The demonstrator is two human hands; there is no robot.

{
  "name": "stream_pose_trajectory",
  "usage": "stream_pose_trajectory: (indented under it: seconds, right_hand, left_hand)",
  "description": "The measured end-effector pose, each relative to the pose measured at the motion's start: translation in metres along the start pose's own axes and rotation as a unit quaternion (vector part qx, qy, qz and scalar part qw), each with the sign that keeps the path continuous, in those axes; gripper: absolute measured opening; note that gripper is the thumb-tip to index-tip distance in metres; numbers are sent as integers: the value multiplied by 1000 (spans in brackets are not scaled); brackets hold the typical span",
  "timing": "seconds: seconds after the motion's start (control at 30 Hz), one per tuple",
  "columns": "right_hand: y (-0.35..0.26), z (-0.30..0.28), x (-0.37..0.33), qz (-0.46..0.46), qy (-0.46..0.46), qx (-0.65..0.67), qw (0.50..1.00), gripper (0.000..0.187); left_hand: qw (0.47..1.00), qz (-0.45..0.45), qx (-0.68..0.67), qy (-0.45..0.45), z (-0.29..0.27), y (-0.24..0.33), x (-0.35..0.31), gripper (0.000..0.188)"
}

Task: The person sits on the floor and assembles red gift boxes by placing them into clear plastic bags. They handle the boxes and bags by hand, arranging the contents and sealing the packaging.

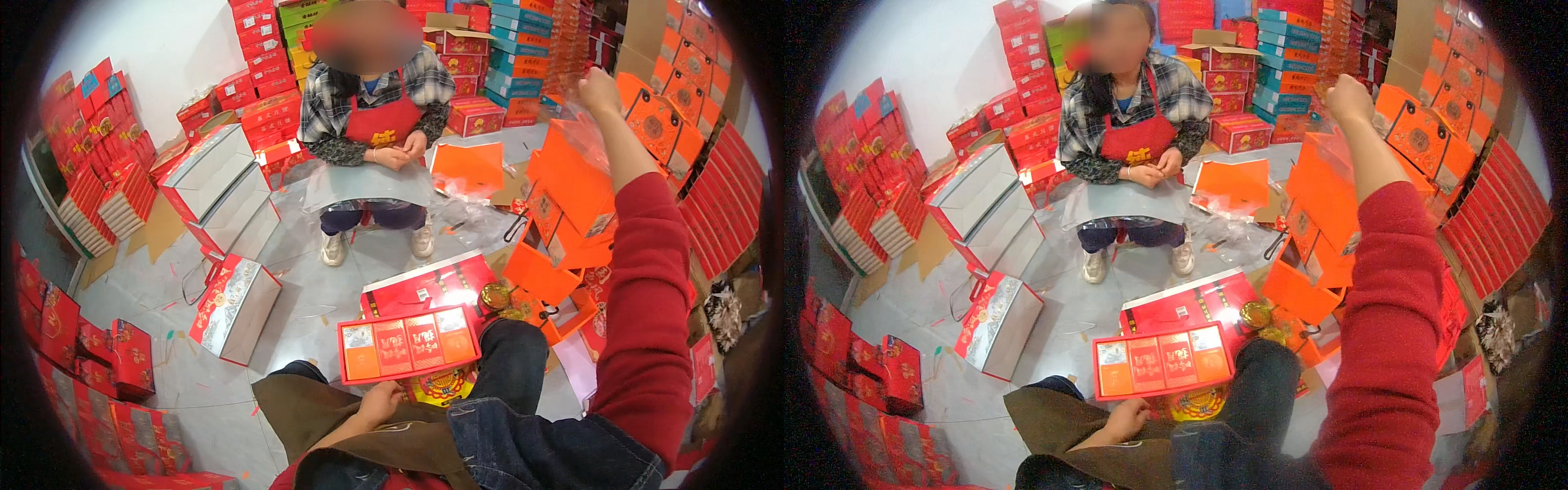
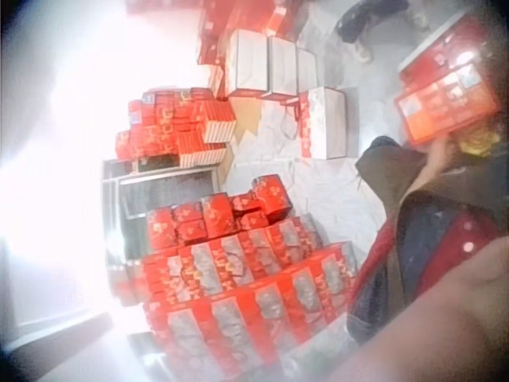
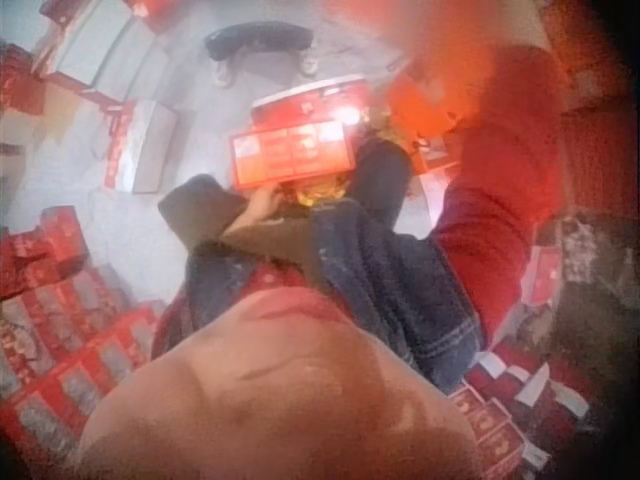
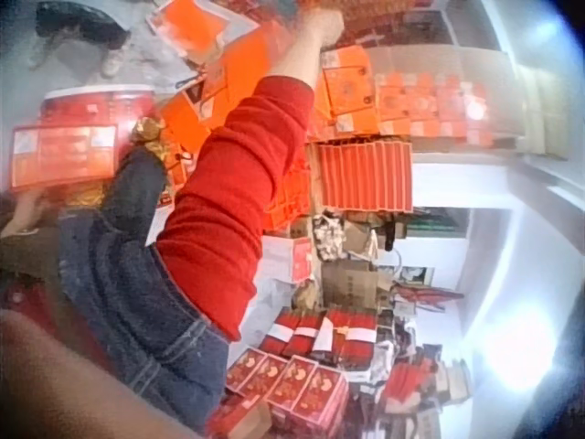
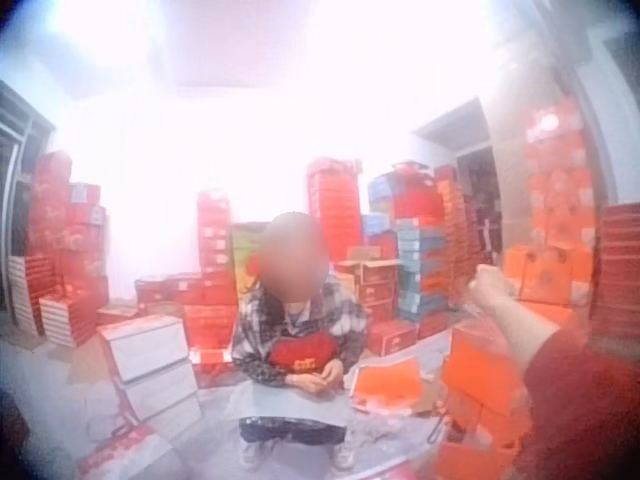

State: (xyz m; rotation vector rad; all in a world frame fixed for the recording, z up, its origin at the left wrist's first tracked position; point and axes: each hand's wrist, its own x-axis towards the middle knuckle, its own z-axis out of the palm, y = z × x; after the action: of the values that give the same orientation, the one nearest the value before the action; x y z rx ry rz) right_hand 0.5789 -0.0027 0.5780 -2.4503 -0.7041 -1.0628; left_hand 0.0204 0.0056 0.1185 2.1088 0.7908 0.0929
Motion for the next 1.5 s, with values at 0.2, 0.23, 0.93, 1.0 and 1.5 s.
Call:
stream_pose_trajectory:
  seconds: [0.2,0.23,0.93,1.0,1.5]
  right_hand:
    - [10,7,-31,-98,-16,154,983,15]
    - [23,12,-33,-139,-64,199,968,20]
    - [274,-98,-124,420,-112,240,868,30]
    - [273,-74,-130,462,-107,272,837,35]
    - [274,-57,-96,466,-92,369,799,24]
  left_hand:
    - [1000,1,31,-2,3,-5,-1,20]
    - [999,23,33,-9,8,-2,3,20]
    - [998,31,39,-38,25,-8,16,15]
    - [998,27,53,-30,20,-10,13,15]
    - [994,-19,108,-7,6,-24,-14,19]
